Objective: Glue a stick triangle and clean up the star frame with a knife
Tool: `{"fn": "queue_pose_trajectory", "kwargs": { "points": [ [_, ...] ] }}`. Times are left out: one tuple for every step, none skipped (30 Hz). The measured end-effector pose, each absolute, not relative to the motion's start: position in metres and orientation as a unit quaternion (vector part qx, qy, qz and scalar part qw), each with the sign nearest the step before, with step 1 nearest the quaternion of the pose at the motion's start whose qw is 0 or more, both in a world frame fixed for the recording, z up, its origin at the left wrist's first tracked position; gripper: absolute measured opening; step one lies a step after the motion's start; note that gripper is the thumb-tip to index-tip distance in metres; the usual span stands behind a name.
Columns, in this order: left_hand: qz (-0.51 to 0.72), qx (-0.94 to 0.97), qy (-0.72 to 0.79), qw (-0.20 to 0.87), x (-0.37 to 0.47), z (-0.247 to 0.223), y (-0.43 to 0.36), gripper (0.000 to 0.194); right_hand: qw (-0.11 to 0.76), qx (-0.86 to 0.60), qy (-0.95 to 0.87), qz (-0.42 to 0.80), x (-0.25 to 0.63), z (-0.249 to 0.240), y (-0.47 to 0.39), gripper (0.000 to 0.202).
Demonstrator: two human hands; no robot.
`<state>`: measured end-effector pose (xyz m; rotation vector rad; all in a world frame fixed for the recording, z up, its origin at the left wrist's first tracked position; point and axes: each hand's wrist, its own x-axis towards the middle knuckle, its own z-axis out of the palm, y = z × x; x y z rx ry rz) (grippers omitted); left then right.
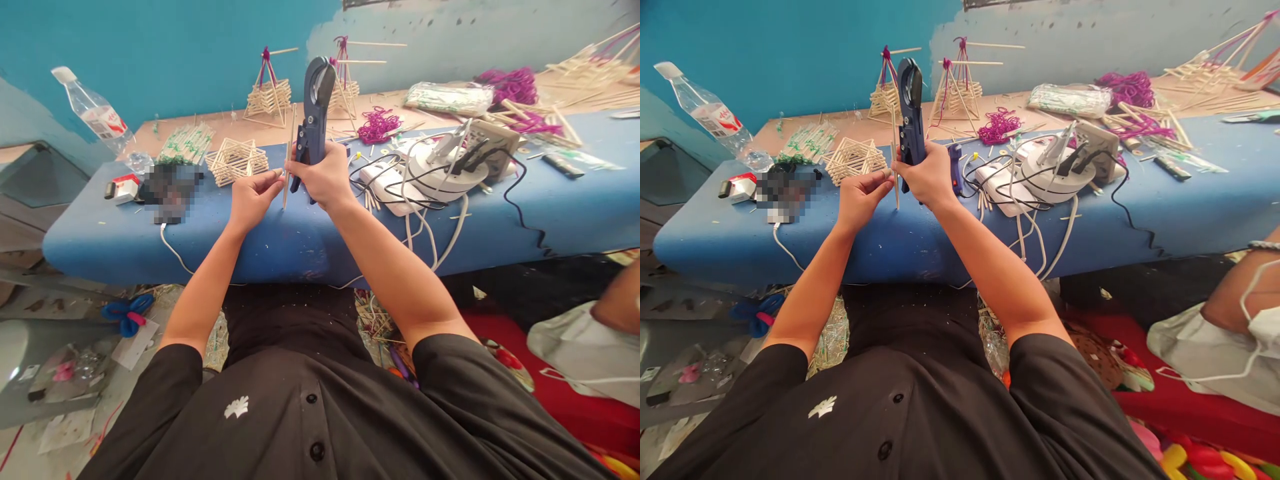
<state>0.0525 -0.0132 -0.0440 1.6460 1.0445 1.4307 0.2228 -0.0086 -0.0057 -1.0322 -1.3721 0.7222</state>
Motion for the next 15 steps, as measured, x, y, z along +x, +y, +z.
{"fn": "queue_pose_trajectory", "kwargs": {
  "points": [
    [0.550,0.636,0.385,0.381,0.055,-0.044,-0.015,0.023,0.594,-0.443,-0.598,0.306,0.223,-0.006,-0.008,0.017],
    [0.549,0.635,0.371,0.397,0.057,-0.044,-0.016,0.025,0.594,-0.441,-0.603,0.300,0.224,-0.007,-0.008,0.016],
    [0.551,0.631,0.364,0.407,0.058,-0.046,-0.015,0.026,0.594,-0.438,-0.606,0.296,0.224,-0.007,-0.008,0.016],
    [0.550,0.624,0.363,0.419,0.060,-0.047,-0.015,0.026,0.595,-0.435,-0.609,0.293,0.224,-0.007,-0.008,0.015],
    [0.551,0.618,0.365,0.427,0.060,-0.048,-0.014,0.027,0.597,-0.432,-0.611,0.291,0.225,-0.007,-0.009,0.015],
    [0.552,0.612,0.368,0.430,0.061,-0.050,-0.013,0.028,0.597,-0.430,-0.612,0.289,0.225,-0.007,-0.009,0.015],
    [0.554,0.609,0.369,0.430,0.061,-0.050,-0.012,0.029,0.594,-0.431,-0.615,0.289,0.226,-0.006,-0.010,0.015],
    [0.556,0.608,0.370,0.430,0.061,-0.051,-0.011,0.029,0.591,-0.433,-0.617,0.288,0.226,-0.005,-0.011,0.015],
    [0.557,0.607,0.369,0.429,0.061,-0.052,-0.010,0.030,0.587,-0.436,-0.618,0.288,0.227,-0.004,-0.012,0.014],
    [0.557,0.607,0.369,0.430,0.061,-0.052,-0.010,0.030,0.583,-0.440,-0.620,0.288,0.228,-0.003,-0.013,0.014],
    [0.556,0.608,0.369,0.431,0.061,-0.052,-0.010,0.029,0.579,-0.443,-0.621,0.289,0.228,-0.002,-0.014,0.014],
    [0.554,0.609,0.369,0.432,0.061,-0.053,-0.009,0.029,0.576,-0.446,-0.621,0.290,0.229,-0.002,-0.015,0.014],
    [0.552,0.610,0.369,0.433,0.061,-0.053,-0.009,0.029,0.575,-0.446,-0.620,0.292,0.230,-0.002,-0.016,0.014],
    [0.549,0.610,0.369,0.435,0.061,-0.054,-0.009,0.030,0.576,-0.445,-0.619,0.295,0.230,-0.002,-0.016,0.015],
    [0.547,0.611,0.368,0.438,0.062,-0.054,-0.008,0.031,0.578,-0.442,-0.617,0.298,0.230,-0.003,-0.016,0.015]
  ]
}}
